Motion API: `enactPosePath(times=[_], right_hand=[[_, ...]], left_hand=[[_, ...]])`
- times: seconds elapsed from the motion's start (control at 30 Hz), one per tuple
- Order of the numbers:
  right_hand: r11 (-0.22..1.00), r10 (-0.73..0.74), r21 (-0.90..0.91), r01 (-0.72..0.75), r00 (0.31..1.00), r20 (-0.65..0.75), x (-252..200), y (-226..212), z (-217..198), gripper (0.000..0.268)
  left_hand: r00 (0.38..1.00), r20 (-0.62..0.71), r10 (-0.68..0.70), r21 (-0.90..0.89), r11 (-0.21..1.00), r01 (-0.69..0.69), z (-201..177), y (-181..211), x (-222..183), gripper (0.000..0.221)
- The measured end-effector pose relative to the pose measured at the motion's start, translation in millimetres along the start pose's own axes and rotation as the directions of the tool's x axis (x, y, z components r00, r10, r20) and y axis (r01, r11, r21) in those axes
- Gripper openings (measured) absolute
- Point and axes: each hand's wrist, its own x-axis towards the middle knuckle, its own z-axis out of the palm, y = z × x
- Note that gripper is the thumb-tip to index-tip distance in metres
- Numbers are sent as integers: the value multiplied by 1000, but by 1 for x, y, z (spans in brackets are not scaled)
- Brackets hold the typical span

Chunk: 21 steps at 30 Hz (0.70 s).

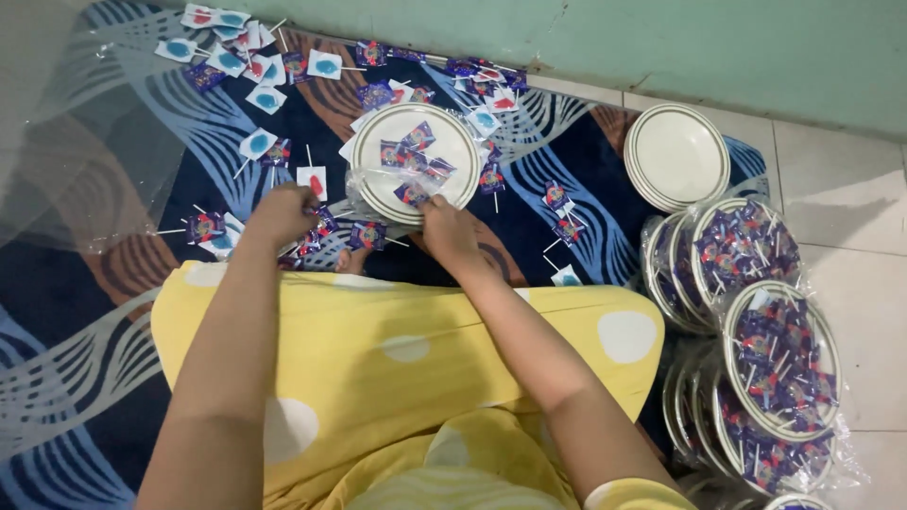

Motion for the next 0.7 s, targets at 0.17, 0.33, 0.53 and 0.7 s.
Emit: enactPosePath(times=[0.17, 0.33, 0.53, 0.7], right_hand=[[990, 43, 120, -75, 968, 246, 17, -9, 5, 51], [985, 120, 77, -155, 933, 341, 30, -29, -10, 58], [989, 140, -11, -150, 893, 427, 13, -63, -64, 82], [984, -119, 104, 145, 968, -219, -15, -43, -15, 49]], left_hand=[[988, 130, -77, 228, 973, 46, 7, 43, -2, 55], [971, 130, -203, 254, 953, 165, 39, 9, 18, 80], [984, 105, -145, 247, 962, 115, 21, 10, 13, 54], [975, -78, -208, -121, 973, 198, -36, 42, -9, 57]])
